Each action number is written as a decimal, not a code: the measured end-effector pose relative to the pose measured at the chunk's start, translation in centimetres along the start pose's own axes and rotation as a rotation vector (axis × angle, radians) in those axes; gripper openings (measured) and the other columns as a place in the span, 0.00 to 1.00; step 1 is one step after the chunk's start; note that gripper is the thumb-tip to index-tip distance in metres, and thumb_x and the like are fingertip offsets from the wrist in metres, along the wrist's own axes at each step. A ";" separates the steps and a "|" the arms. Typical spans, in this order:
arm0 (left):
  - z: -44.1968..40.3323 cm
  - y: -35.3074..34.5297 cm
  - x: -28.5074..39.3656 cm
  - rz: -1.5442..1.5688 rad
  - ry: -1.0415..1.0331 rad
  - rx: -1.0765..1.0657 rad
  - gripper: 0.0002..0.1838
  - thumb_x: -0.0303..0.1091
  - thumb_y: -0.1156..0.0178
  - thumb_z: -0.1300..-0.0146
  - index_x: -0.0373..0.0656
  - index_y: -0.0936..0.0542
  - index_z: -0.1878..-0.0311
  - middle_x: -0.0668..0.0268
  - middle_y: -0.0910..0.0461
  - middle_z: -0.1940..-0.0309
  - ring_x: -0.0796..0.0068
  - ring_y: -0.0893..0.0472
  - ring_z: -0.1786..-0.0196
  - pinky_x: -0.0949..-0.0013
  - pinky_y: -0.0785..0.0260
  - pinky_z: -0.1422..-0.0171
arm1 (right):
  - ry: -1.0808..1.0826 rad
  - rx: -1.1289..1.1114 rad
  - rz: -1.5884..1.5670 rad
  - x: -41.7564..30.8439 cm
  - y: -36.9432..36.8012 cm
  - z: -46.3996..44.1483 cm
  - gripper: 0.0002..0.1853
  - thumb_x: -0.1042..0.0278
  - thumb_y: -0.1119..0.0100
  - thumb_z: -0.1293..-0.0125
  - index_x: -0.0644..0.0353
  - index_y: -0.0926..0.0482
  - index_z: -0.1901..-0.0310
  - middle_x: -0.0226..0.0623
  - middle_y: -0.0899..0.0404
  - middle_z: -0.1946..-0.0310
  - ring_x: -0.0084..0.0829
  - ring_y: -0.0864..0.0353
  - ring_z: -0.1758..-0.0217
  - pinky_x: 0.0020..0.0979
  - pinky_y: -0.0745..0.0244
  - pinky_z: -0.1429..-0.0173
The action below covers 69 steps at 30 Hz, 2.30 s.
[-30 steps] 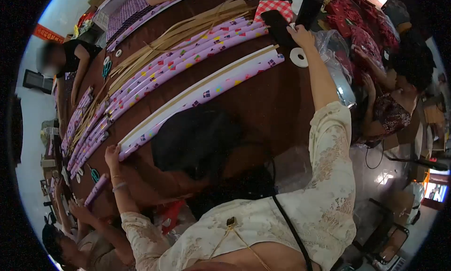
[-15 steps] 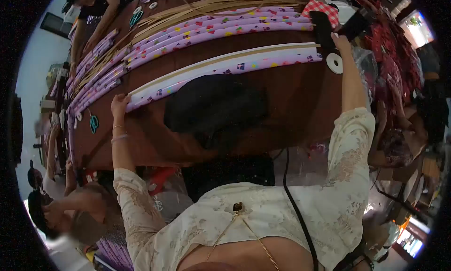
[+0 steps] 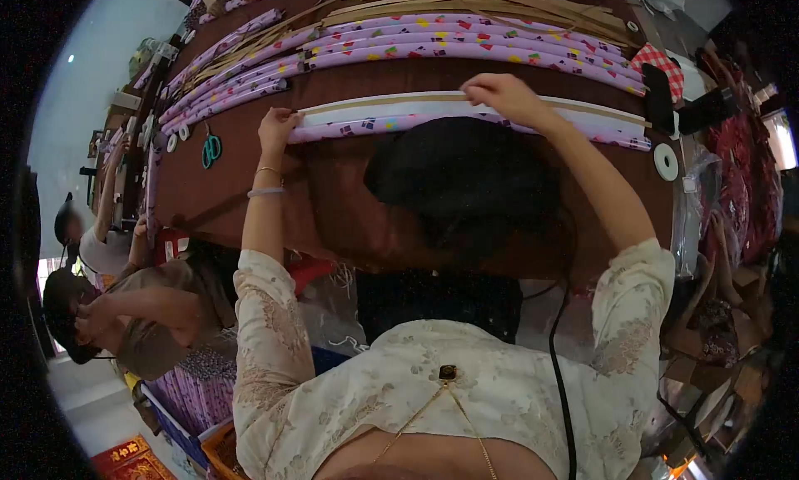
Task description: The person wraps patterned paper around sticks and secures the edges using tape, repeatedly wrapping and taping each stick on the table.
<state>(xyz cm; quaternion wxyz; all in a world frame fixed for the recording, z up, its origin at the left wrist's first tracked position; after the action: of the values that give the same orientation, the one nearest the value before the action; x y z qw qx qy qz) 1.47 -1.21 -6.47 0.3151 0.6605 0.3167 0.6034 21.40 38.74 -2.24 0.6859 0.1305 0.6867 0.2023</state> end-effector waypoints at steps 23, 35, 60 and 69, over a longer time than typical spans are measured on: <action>-0.5 -0.7 -1.2 0.058 0.048 0.002 0.24 0.46 0.29 0.60 0.41 0.20 0.61 0.65 0.18 0.68 0.71 0.19 0.62 0.69 0.28 0.55 | -0.081 -0.110 0.089 -0.8 -8.0 -9.3 0.11 0.67 0.53 0.35 0.63 0.22 0.62 0.35 0.20 0.70 0.25 0.20 0.66 0.27 0.26 0.59; -2.4 -1.5 -3.7 0.047 -0.050 -0.003 0.26 0.48 0.31 0.59 0.39 0.21 0.59 0.62 0.18 0.67 0.69 0.19 0.61 0.69 0.29 0.54 | -0.185 0.046 0.063 3.9 -1.0 -2.6 0.11 0.66 0.53 0.34 0.63 0.23 0.61 0.33 0.21 0.70 0.22 0.22 0.67 0.25 0.26 0.59; -2.2 -0.3 -2.7 0.001 -0.088 -0.020 0.24 0.45 0.29 0.59 0.36 0.21 0.63 0.62 0.19 0.69 0.73 0.20 0.66 0.71 0.29 0.56 | -0.467 0.567 0.242 13.9 17.7 16.7 0.11 0.67 0.53 0.38 0.64 0.21 0.64 0.37 0.20 0.71 0.27 0.20 0.68 0.28 0.26 0.60; 0.7 -0.2 1.4 -0.417 -0.145 0.263 0.21 0.44 0.34 0.56 0.45 0.24 0.59 0.59 0.22 0.65 0.60 0.23 0.56 0.60 0.31 0.52 | -0.085 0.302 0.591 7.3 10.7 15.3 0.21 0.53 0.39 0.45 0.60 0.24 0.56 0.42 0.24 0.59 0.39 0.24 0.53 0.35 0.31 0.49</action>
<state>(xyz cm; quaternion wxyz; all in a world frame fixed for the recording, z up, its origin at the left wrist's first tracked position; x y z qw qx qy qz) 2.27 0.00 -5.82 0.3661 0.6578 0.4982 0.4301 35.39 53.03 -3.55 0.5983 0.4327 0.6122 0.2828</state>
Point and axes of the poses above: each hand's wrist, its own z-axis away from the middle knuckle, its own y-axis out of the back of the hand, x = y × z, the point moved 1 cm from there along -z, towards the middle knuckle
